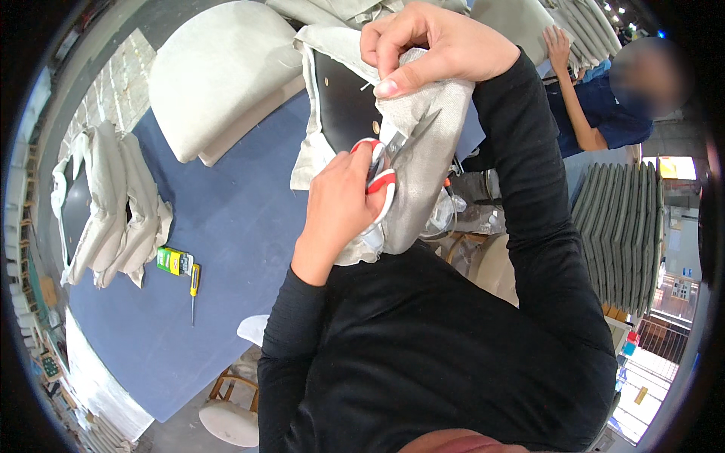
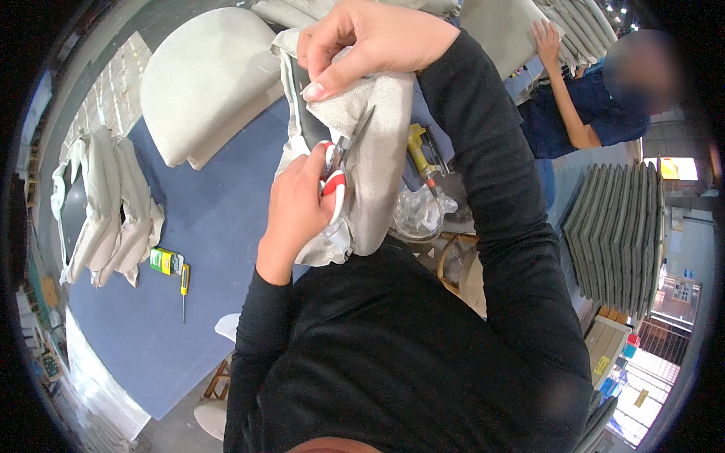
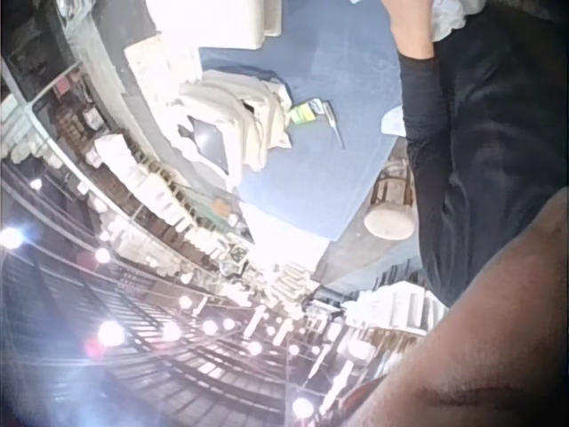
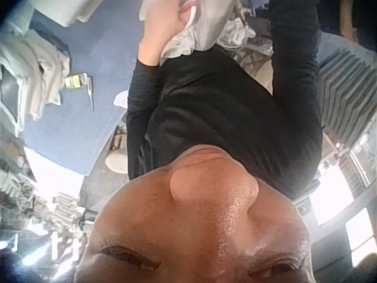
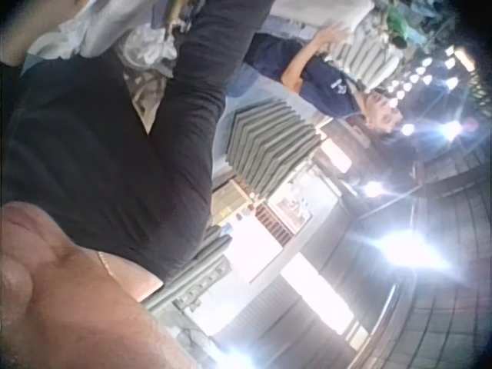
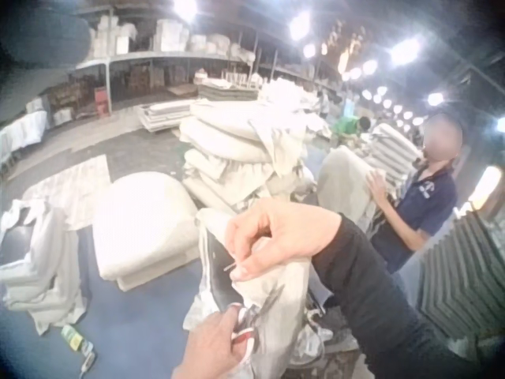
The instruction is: The person staples fabric onto foam cushion pieces using a staple gun, trims excess fabric with scissors, and folds edges to fit the contours. They repeatedly flip and reposition the cushions to secure the fabric on multiple sides.
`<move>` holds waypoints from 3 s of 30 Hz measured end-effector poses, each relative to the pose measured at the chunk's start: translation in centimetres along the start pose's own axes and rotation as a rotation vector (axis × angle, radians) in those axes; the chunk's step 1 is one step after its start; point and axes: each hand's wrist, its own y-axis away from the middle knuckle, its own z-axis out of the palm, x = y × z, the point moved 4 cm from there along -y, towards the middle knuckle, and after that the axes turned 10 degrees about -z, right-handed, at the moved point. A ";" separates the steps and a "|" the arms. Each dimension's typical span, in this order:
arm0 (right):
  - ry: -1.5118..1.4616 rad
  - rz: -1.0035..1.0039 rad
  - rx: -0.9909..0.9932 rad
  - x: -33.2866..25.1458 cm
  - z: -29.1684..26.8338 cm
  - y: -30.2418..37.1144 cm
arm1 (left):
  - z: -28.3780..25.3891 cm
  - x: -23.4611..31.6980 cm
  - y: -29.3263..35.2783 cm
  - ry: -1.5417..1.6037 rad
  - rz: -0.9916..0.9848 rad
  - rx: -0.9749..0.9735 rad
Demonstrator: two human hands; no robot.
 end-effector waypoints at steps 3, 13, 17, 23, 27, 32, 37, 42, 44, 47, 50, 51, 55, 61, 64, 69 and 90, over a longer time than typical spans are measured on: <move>-0.007 -0.036 0.015 0.1 0.0 0.1 | 1.1 -1.1 -0.5 -0.008 -0.024 -0.034; 0.018 -0.061 0.067 0.7 -0.1 0.9 | 0.8 -0.5 -1.0 0.010 0.048 -0.074; -0.002 -0.058 0.099 0.7 -0.1 1.1 | -0.4 0.2 -0.3 0.007 0.024 -0.116; 0.015 -0.033 0.114 0.7 0.0 1.0 | -1.4 2.5 2.3 0.234 -0.082 -0.395; 0.046 -0.037 0.131 0.1 0.4 1.1 | -1.6 3.6 1.8 0.053 -0.006 -0.233; 0.004 -0.024 0.114 0.3 0.6 0.6 | -1.6 4.3 1.7 -0.059 -0.066 -0.186; 0.056 -0.067 0.136 -0.1 1.0 1.1 | -0.9 3.8 1.9 -0.065 -0.097 -0.218; 0.053 -0.033 0.159 -0.2 0.9 1.6 | -0.9 3.9 1.9 0.036 -0.056 -0.238; 0.060 -0.021 0.152 -0.2 0.8 1.8 | -1.2 4.1 2.0 0.089 -0.064 -0.291; 0.038 -0.058 0.193 0.0 0.8 2.2 | -1.4 4.6 2.2 0.176 -0.114 -0.319; 0.046 -0.043 0.191 0.1 0.7 2.3 | -1.3 4.7 2.2 0.236 -0.163 -0.352; 0.046 -0.044 0.197 0.1 0.8 2.3 | -1.3 4.7 2.2 0.250 -0.175 -0.368; 0.031 -0.045 0.223 0.0 1.0 2.3 | -1.9 5.0 2.0 0.223 -0.171 -0.366; 0.057 -0.034 0.223 -0.3 1.1 2.3 | -2.4 5.2 1.8 0.159 -0.138 -0.367; 0.053 -0.041 0.219 -0.3 1.1 2.3 | -2.1 5.0 1.8 0.185 -0.171 -0.363; 0.051 -0.044 0.223 -0.3 1.0 2.6 | -2.4 5.4 2.1 0.251 -0.131 -0.359; 0.188 0.057 0.182 -1.1 2.0 2.5 | -2.0 5.7 4.2 0.425 -0.177 -0.511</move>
